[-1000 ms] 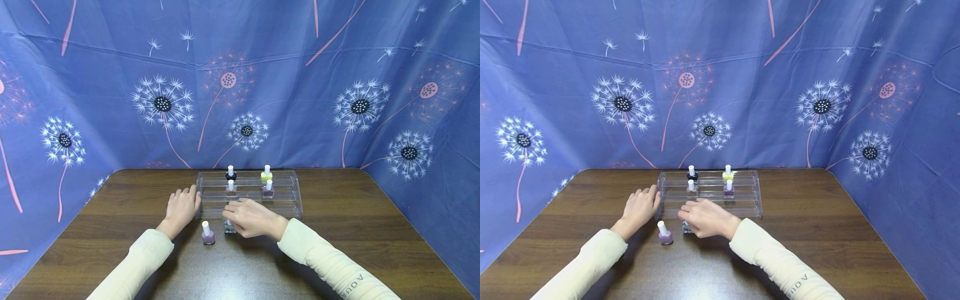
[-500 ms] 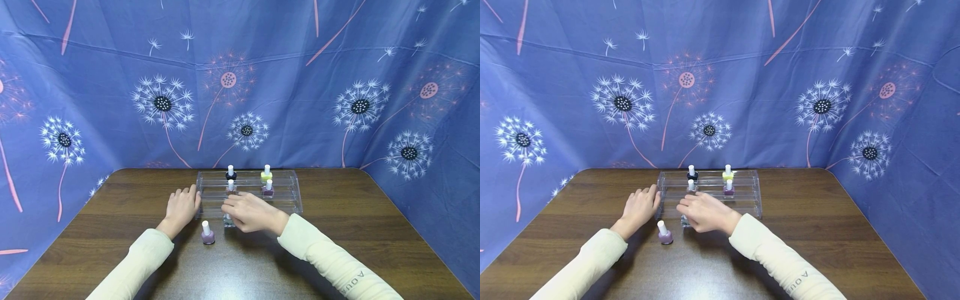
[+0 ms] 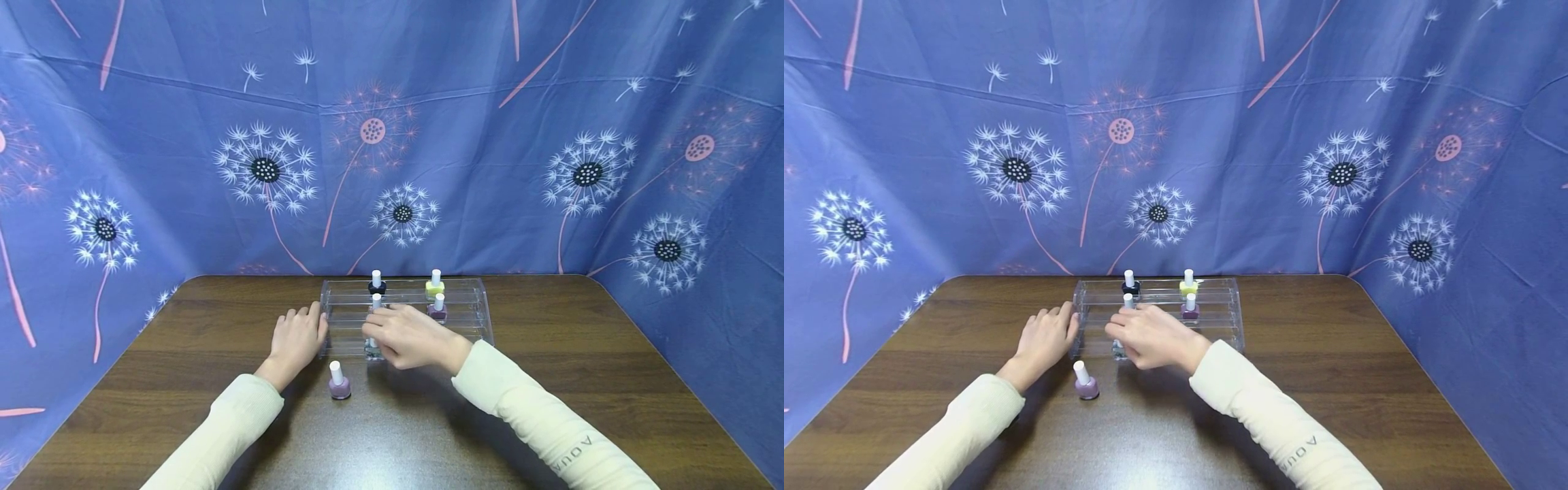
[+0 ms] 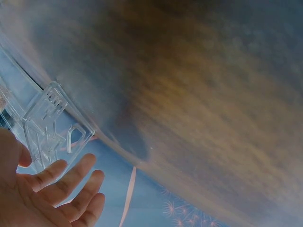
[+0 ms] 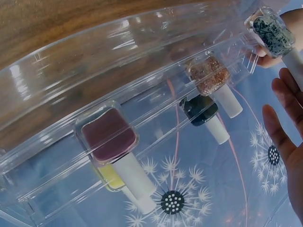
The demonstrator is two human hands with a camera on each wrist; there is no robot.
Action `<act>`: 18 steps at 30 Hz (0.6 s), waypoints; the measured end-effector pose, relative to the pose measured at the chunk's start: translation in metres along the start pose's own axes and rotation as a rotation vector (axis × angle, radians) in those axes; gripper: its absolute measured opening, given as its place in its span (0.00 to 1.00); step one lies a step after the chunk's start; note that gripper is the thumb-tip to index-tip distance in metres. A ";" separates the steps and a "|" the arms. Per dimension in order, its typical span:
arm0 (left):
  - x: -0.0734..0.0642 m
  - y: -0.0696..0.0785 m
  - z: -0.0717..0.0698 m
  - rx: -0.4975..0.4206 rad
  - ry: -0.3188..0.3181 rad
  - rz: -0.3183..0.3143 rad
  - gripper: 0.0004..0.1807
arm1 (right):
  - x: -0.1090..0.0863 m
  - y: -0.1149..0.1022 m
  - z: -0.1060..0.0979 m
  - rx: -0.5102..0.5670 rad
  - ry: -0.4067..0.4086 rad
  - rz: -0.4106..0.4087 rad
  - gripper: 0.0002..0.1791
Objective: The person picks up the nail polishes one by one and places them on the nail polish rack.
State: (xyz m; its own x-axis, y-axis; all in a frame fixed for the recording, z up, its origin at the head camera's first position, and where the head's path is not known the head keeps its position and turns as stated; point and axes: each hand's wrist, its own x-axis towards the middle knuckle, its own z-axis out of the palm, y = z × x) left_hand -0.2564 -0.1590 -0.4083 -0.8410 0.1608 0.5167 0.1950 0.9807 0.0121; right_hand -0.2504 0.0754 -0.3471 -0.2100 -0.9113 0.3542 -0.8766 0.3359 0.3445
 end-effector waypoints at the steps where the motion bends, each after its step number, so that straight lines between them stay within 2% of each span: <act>1: 0.000 0.000 0.000 -0.002 -0.001 -0.001 0.13 | 0.000 0.001 0.000 -0.001 0.001 0.001 0.08; 11: 0.000 0.000 0.000 0.002 -0.001 0.007 0.12 | 0.005 0.010 0.002 0.009 0.038 0.010 0.07; 18: 0.000 0.000 0.001 -0.005 -0.006 0.000 0.12 | 0.006 0.015 0.007 0.032 0.029 0.026 0.07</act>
State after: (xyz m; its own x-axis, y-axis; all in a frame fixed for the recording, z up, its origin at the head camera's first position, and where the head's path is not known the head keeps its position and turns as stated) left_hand -0.2571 -0.1592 -0.4090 -0.8441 0.1618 0.5111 0.1975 0.9802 0.0159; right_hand -0.2678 0.0738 -0.3457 -0.2208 -0.8948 0.3882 -0.8846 0.3513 0.3066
